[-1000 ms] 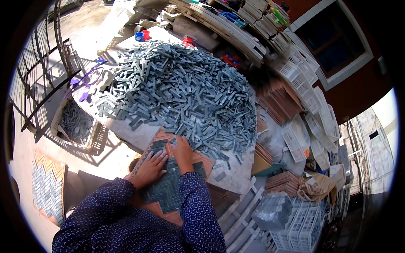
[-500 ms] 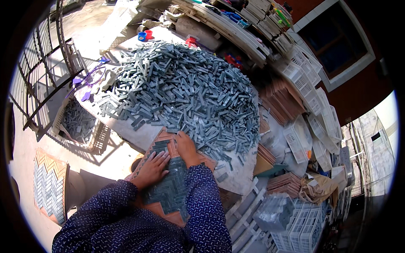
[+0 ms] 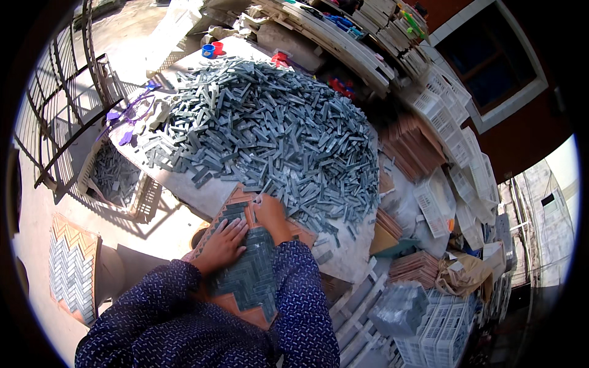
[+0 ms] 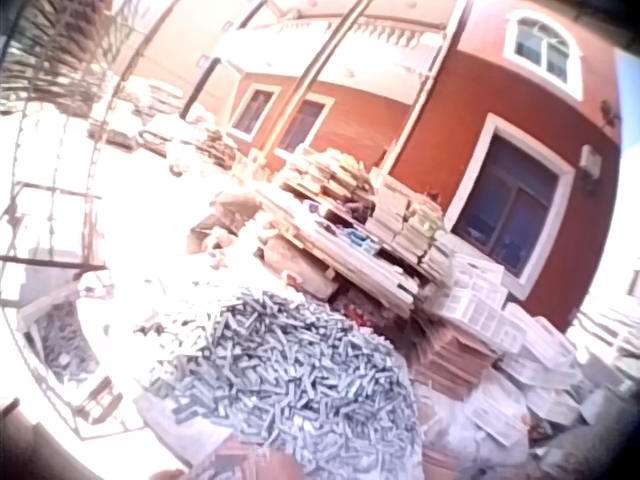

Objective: The person arranges small rectangular tiles by hand on a square board, forming a herringbone pattern. The person repeatedly picks tiles from a nearby pile and places them in sequence, then flips the board to check the pattern.

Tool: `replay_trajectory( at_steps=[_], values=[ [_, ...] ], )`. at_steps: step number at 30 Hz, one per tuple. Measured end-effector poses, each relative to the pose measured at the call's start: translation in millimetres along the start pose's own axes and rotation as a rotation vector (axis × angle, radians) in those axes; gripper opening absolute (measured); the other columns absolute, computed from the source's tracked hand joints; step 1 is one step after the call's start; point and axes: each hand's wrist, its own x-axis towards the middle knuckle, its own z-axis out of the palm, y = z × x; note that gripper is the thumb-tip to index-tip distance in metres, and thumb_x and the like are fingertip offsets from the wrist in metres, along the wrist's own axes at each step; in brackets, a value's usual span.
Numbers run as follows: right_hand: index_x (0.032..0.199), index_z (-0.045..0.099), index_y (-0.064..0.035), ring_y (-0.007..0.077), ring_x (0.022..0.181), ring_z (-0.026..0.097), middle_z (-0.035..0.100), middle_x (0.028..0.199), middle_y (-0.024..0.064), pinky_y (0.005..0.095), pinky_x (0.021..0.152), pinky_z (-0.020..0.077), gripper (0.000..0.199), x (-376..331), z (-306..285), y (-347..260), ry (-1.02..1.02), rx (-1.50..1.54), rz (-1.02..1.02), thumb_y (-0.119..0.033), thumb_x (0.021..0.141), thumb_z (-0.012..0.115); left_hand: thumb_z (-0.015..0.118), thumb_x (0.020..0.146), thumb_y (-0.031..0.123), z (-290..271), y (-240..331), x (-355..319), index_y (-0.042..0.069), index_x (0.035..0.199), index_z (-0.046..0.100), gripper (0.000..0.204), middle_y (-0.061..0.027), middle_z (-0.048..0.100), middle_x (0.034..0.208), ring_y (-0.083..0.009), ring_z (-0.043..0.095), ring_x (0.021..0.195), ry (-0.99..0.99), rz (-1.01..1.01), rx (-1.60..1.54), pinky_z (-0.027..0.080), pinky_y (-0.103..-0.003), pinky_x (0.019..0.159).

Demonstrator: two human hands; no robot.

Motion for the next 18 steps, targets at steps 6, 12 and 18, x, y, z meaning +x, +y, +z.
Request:
replay_trajectory(
  at_steps=[6,12,18],
  values=[
    [0.084,0.061,-0.0019,0.0349,0.073,0.062,0.064,0.076,0.0178,0.0404,0.063,0.0483,0.022,-12,17,-8,-0.055,0.027,0.075,-0.02,0.073,0.068,0.055,0.086,0.033,-1,-1,0,0.0,0.136,0.037,0.062,-0.0148,0.038,0.14,-0.0274,0.031,0.134,0.002,0.005,-0.016,0.019,-0.047,0.111],
    [0.085,0.061,-0.0036,0.0356,0.074,0.063,0.064,0.076,0.0176,0.0414,0.064,0.0485,0.021,-34,23,-10,0.017,-0.046,0.086,-0.02,0.074,0.068,0.055,0.085,0.032,-2,-1,-1,-0.001,0.135,0.037,0.063,-0.0148,0.037,0.141,-0.0276,0.03,0.134,-0.009,0.005,-0.009,0.019,-0.047,0.111],
    [0.086,0.062,-0.0023,0.0352,0.072,0.063,0.064,0.074,0.016,0.0412,0.064,0.0491,0.014,-36,32,-8,0.105,0.093,0.105,-0.014,0.077,0.064,0.057,0.084,0.034,-1,-1,2,0.0,0.137,0.033,0.067,-0.0141,0.035,0.143,-0.0277,0.029,0.134,-0.029,0.003,-0.004,0.018,-0.047,0.111]
  ],
)
